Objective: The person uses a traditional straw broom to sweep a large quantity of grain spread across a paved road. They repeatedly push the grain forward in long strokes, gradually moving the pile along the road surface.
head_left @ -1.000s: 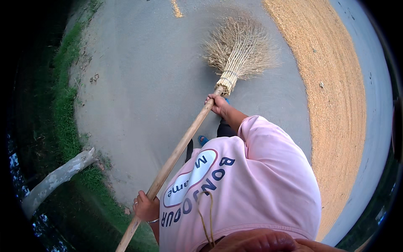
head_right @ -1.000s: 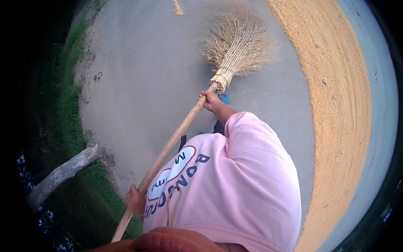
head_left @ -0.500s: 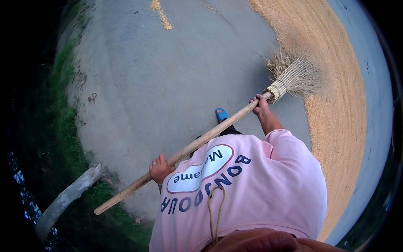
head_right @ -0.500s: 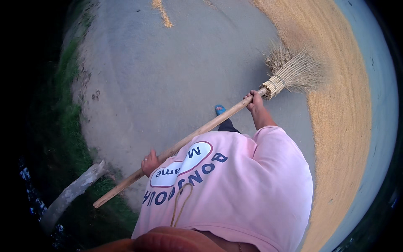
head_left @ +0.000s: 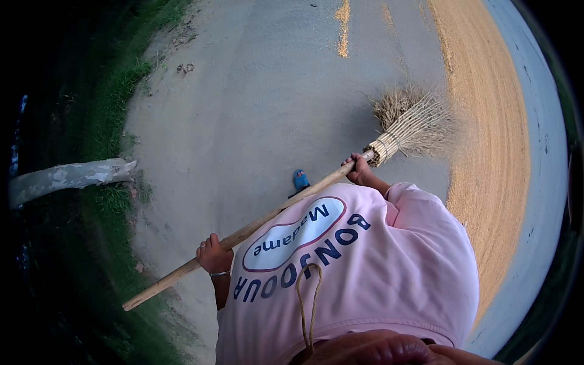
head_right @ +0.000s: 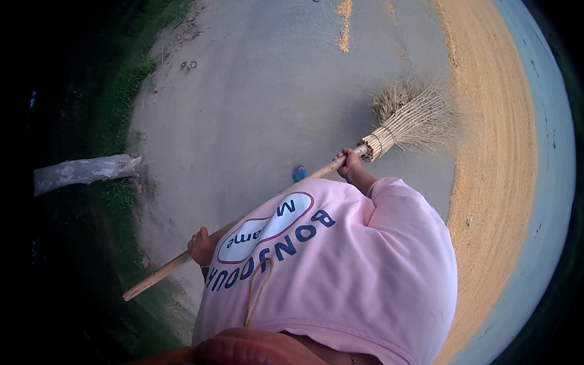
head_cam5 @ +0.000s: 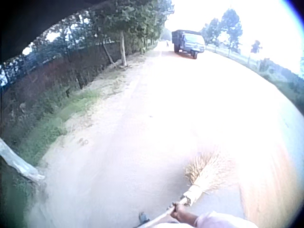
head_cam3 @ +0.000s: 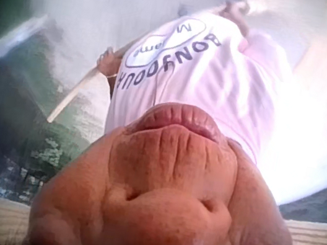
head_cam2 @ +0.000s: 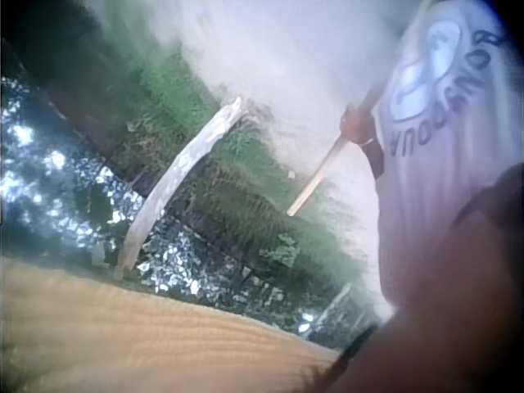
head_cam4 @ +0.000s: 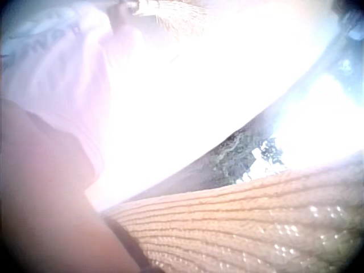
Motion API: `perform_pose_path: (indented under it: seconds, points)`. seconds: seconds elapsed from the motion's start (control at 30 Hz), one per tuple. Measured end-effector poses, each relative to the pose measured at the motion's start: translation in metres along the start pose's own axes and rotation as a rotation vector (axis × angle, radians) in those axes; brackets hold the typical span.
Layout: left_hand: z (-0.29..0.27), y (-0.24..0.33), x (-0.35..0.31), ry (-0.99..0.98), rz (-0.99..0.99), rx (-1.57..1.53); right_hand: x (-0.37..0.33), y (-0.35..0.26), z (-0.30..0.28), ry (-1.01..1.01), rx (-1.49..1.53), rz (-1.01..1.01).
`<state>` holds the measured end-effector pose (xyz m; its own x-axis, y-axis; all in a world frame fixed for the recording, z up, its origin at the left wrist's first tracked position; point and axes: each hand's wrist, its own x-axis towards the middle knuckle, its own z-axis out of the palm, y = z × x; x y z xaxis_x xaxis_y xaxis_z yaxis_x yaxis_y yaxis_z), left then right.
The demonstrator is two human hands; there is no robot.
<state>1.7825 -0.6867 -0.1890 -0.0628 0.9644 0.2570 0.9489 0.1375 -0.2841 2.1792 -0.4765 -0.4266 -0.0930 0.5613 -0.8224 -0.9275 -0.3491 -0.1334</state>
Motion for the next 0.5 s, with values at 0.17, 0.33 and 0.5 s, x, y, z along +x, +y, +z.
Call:
perform_pose_path:
  seconds: [0.17, 0.33, 0.5]
  points:
    - [0.099, -0.051, -0.094, -0.136, -0.292, 0.084, 0.11, 0.145, 0.05, -0.077, -0.323, 0.117]
    - [0.145, -0.133, 0.008, -0.152, -0.502, 0.302, 0.233, 0.289, 0.254, -0.254, -0.479, 0.249]
    - [0.155, 0.034, 0.142, -0.215, -0.579, 0.323, 0.361, 0.19, 0.364, -0.258, -0.654, 0.354]
